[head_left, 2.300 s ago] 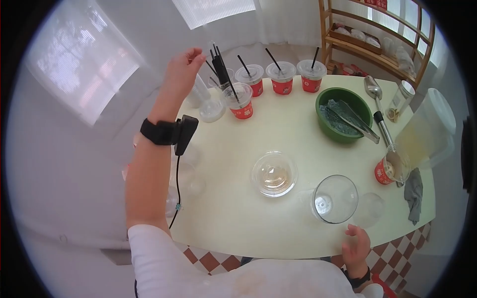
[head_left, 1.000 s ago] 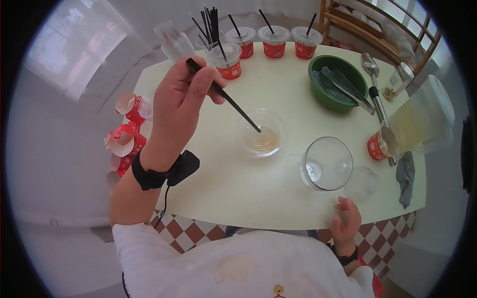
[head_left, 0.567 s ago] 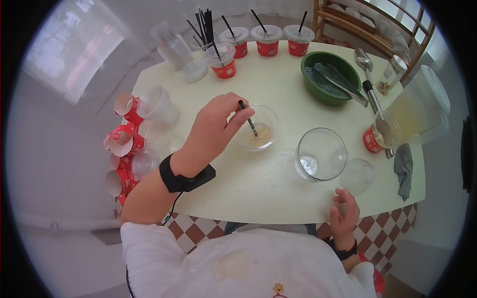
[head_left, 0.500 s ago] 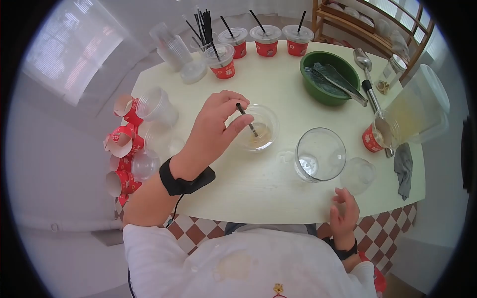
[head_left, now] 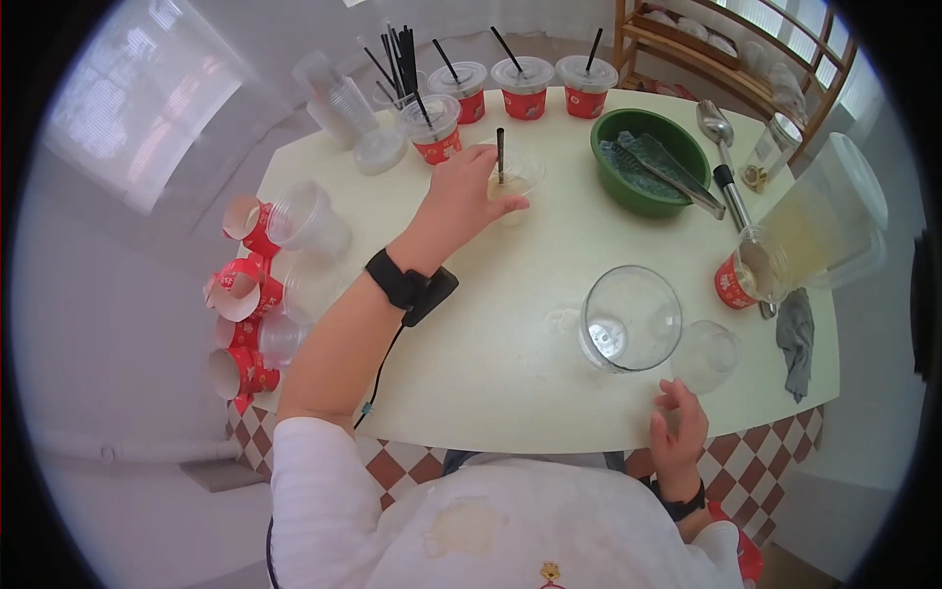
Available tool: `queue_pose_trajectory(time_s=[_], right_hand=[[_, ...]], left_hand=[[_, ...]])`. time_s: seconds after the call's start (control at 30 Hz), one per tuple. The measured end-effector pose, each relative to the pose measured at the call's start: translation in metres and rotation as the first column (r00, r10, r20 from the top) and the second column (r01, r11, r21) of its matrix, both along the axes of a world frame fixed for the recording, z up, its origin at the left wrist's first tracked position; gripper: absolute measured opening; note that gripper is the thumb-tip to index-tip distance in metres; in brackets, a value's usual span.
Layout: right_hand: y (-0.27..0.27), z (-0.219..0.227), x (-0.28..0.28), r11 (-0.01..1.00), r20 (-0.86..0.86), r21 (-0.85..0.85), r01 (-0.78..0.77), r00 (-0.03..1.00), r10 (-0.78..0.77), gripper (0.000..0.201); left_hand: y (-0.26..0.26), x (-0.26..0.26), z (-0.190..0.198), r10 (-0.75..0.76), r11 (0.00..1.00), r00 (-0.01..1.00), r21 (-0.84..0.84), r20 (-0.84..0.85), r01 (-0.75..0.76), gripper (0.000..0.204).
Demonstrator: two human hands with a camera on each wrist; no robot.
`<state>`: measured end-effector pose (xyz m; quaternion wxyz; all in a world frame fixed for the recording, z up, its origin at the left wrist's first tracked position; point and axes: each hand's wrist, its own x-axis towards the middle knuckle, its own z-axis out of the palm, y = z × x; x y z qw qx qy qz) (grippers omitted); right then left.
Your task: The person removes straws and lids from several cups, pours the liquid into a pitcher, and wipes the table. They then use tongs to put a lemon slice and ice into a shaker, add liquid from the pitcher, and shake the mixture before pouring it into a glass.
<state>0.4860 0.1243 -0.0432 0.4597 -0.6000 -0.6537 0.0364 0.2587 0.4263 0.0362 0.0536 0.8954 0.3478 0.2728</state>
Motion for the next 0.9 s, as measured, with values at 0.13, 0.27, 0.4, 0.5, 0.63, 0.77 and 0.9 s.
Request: queue_pose_trajectory(time_s=[0.13, 0.27, 0.4, 0.5, 0.63, 0.77, 0.9], right_hand=[[0.0, -0.001, 0.0, 1.0, 0.006, -0.004, 0.01, 1.0, -0.01, 0.042], [-0.003, -0.003, 0.001, 0.998, -0.014, -0.035, 0.048, 0.999, -0.049, 0.042], [-0.008, -0.014, 0.001, 0.998, -0.105, -0.022, 0.054, 0.993, -0.056, 0.043], [-0.024, -0.026, 0.01, 0.997, -0.182, 0.033, 0.074, 0.981, -0.067, 0.045], [-0.031, 0.054, 0.001, 0.994, 0.032, 0.091, -0.065, 0.998, 0.062, 0.047], [-0.029, 0.117, -0.002, 0.996, -0.101, 0.086, -0.021, 0.994, 0.03, 0.047], [-0.004, 0.185, 0.017, 0.954, -0.07, -0.252, -0.164, 0.986, 0.151, 0.048]], left_hand=[[0.053, 0.017, -0.01, 0.133, 0.991, 0.991, 0.004, 0.004, -0.133, 0.059], [0.072, 0.03, -0.008, 0.152, 0.988, 0.988, -0.029, -0.035, -0.153, 0.06], [0.063, 0.027, -0.015, 0.217, 0.976, 0.974, -0.028, 0.065, -0.215, 0.072], [0.014, 0.02, 0.003, 0.183, 0.971, 0.959, 0.112, 0.218, -0.211, 0.072], [-0.096, -0.039, 0.067, -0.094, 0.989, 0.938, 0.143, 0.334, 0.048, 0.043], [-0.17, -0.15, 0.091, 0.048, 0.975, 0.928, 0.186, 0.37, -0.125, 0.026], [-0.197, -0.258, 0.069, 0.7, 0.614, 0.445, -0.151, 0.558, -0.775, 0.025]])
